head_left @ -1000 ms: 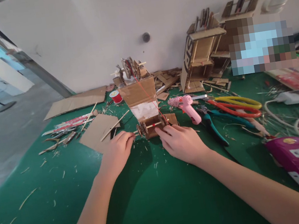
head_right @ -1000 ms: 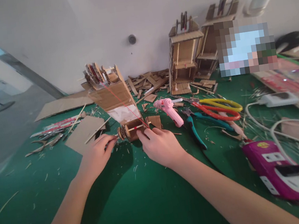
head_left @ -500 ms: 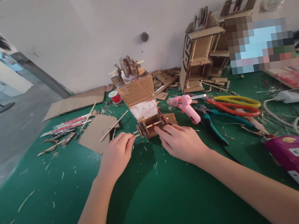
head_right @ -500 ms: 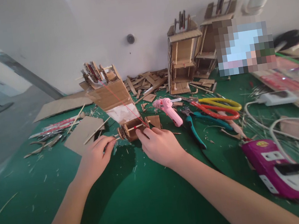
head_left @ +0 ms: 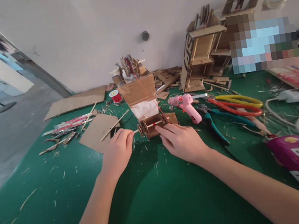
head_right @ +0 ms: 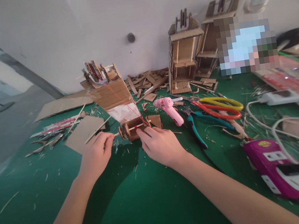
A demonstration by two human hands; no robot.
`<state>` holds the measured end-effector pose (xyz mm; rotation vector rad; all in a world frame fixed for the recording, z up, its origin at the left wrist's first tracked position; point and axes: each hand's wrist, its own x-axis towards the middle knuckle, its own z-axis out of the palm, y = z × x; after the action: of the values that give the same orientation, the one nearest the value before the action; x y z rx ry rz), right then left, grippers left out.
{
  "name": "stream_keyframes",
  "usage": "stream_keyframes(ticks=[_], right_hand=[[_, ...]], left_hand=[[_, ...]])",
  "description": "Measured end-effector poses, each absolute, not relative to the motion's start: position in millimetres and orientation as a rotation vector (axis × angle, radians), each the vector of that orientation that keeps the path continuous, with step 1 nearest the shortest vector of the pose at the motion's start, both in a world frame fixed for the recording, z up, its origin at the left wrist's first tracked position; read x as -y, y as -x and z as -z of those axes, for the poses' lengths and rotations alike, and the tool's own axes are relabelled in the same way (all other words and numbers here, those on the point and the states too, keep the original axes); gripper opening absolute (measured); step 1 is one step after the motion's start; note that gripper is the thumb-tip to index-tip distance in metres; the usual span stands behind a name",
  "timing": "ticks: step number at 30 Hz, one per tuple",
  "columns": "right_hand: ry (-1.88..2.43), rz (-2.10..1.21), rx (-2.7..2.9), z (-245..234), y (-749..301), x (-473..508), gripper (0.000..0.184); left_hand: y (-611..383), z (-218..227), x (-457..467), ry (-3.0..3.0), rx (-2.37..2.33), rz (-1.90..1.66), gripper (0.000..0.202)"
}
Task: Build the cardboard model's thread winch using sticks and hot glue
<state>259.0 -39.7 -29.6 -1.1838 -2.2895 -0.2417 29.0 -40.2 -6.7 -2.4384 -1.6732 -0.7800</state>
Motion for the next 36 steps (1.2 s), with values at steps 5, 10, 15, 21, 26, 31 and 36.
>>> stream_keyframes(ticks=[5,10,15,21,26,31,36], right_hand=[[1.163,0.231,2.283,28.9,-258.7,40.6,0.032],[1.156,0.251,2.295,29.1,-258.4,39.9,0.030],[1.154,0.296,2.292,29.4,-258.2,39.9,0.031],[1.119,0.335,2.288,29.3,-256.7,38.6,0.030],[1.108,0.351,2.301,29.5,-255.7,39.3,0.031],[1.097,0.363,2.313,29.8,-256.3,39.6,0.031],[1.101,0.375,2.314,29.5,-256.9,39.0,0.030]], left_hand=[[-30.8,6.7,38.8,2.360,1.736,0.786,0.022],[-30.4,7.5,37.3,2.333,1.790,0.773,0.023],[-31.7,5.6,35.7,2.333,1.803,0.774,0.022],[-31.3,5.4,34.7,2.324,1.842,0.781,0.021],[-31.5,7.8,33.1,2.309,1.841,0.826,0.019],[-31.7,9.4,33.7,2.340,1.791,0.864,0.017],[-29.4,12.4,33.7,2.360,1.780,0.899,0.015]])
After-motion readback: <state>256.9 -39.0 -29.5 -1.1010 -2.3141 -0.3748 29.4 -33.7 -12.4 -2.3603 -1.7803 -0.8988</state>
